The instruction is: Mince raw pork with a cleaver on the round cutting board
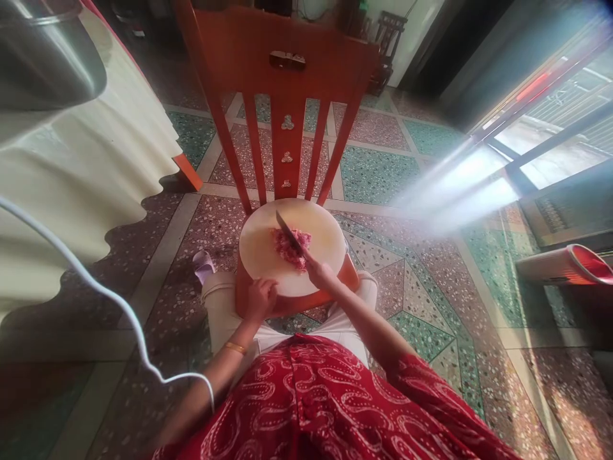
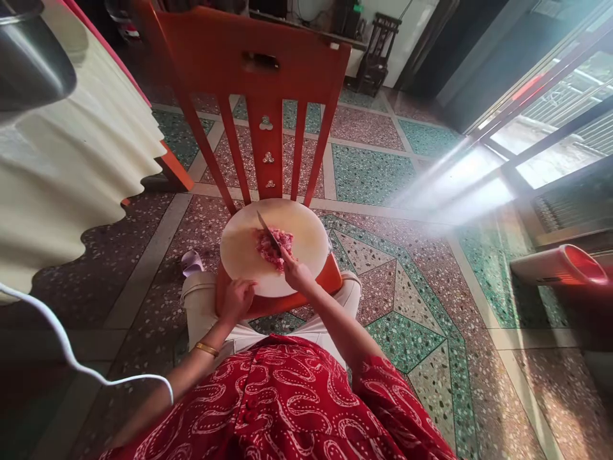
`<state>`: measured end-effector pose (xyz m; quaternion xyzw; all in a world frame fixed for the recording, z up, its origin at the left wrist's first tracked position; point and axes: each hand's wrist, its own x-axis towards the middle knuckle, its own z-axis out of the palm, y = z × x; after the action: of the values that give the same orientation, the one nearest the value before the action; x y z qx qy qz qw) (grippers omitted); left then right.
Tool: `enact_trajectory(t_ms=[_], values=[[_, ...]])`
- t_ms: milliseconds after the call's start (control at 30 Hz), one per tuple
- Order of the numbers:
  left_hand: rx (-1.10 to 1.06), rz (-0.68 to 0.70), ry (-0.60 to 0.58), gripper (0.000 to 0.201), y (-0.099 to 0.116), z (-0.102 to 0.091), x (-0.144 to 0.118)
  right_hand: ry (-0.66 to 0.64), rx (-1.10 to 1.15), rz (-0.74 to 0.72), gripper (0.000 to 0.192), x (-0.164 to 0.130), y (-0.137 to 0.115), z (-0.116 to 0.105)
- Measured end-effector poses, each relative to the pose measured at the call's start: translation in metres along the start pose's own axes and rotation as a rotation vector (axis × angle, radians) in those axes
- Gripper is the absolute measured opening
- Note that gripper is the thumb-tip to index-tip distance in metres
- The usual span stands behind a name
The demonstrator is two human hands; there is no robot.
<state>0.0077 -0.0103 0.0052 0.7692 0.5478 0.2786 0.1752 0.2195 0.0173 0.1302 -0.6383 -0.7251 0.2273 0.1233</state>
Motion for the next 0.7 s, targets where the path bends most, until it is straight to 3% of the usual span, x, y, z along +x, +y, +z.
enact_trajectory(t_ms=[67, 200, 367, 500, 633, 700], values=[[-0.009, 0.007, -0.013, 0.022, 0.0, -0.001, 0.001, -0.065, -0.012, 0.015, 0.051, 0.003, 0.002, 0.006], [-0.006, 0.014, -0.023, 0.024, -0.001, -0.001, 0.004, 0.043, 0.007, -0.048, 0.053, 0.004, 0.002, 0.008], [-0.011, -0.016, -0.043, 0.023, 0.0, -0.001, 0.003, -0.11, -0.052, -0.028, 0.052, 0.006, -0.001, 0.009], [0.007, -0.009, -0.04, 0.025, 0.001, -0.001, 0.004, -0.025, -0.058, -0.074, 0.053, 0.009, -0.006, 0.009], [0.012, -0.008, -0.041, 0.023, 0.0, 0.0, 0.006, -0.131, -0.084, -0.086, 0.053, 0.012, -0.004, 0.01], [-0.012, 0.007, -0.052, 0.024, -0.001, 0.0, 0.006, -0.114, -0.085, -0.083, 0.052, 0.011, 0.0, 0.009]])
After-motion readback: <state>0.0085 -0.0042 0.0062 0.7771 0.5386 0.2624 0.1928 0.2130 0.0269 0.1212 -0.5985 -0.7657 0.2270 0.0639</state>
